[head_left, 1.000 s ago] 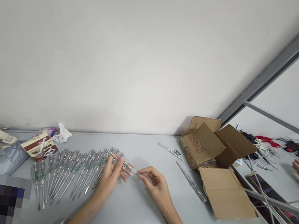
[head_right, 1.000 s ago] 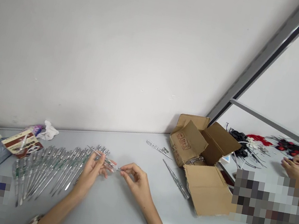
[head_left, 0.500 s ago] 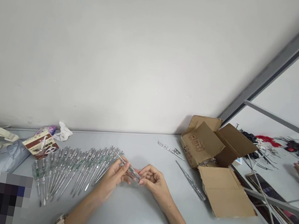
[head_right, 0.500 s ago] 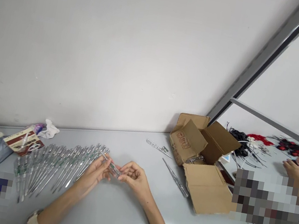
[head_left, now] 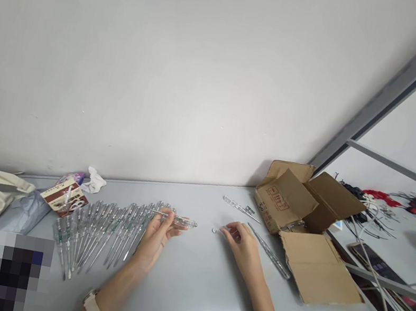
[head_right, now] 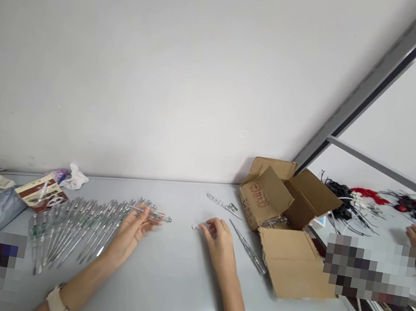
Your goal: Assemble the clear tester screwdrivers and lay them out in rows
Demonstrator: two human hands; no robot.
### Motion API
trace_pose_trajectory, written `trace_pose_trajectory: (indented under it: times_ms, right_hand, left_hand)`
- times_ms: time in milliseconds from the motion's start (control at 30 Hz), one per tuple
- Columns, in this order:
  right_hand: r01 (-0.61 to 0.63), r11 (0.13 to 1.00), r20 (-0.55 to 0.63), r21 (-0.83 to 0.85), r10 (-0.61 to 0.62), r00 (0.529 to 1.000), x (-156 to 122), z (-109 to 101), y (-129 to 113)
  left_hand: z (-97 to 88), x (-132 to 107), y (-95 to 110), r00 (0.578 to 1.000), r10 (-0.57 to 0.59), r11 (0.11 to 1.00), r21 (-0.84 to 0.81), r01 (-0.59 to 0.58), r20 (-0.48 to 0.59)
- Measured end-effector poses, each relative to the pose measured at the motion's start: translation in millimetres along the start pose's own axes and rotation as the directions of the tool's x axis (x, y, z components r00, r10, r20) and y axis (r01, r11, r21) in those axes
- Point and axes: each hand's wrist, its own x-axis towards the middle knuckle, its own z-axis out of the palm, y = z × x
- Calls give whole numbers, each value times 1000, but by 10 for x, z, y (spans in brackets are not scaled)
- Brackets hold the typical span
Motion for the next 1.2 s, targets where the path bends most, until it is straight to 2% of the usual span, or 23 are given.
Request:
trace_pose_trajectory:
  times_ms: [167,333,433,533,633,800,1033,1200]
  right_hand:
    - [34,999,133,-29,-30,991,-2,107,52]
    - [18,999,118,34,-22,993,-3,195,-8]
    - [-75,974,146,214,44,988,-1,209,-34]
    - [-191,853,223,485,91,971,-8,244,-87]
    - [-265,760,308,594,89,947,-33,297,-148]
    - [-306,726,362,616,85,928,-80,332,-214]
    - [-310,751,390,583,76,918,-95,219,-371]
    - [-322,740,399,590,80,914,-106,229,-373]
  left_hand:
    - [32,-29,-12,999,-33,998,46,31,37]
    - [46,-36,-15,999,-32,996,81,30,21]
    - [55,-38,-10,999,-35,994,102,35,2]
    - [59,-37,-16,999,-38,993,111,37,9]
    - [49,-27,-36,999,-33,992,120,31,21]
    - [25,-12,-70,998,-38,990,134,32,42]
    - [34,-24,-79,997,-43,987,158,33,62]
    - [10,-22,-84,995,-61,985,167,46,82]
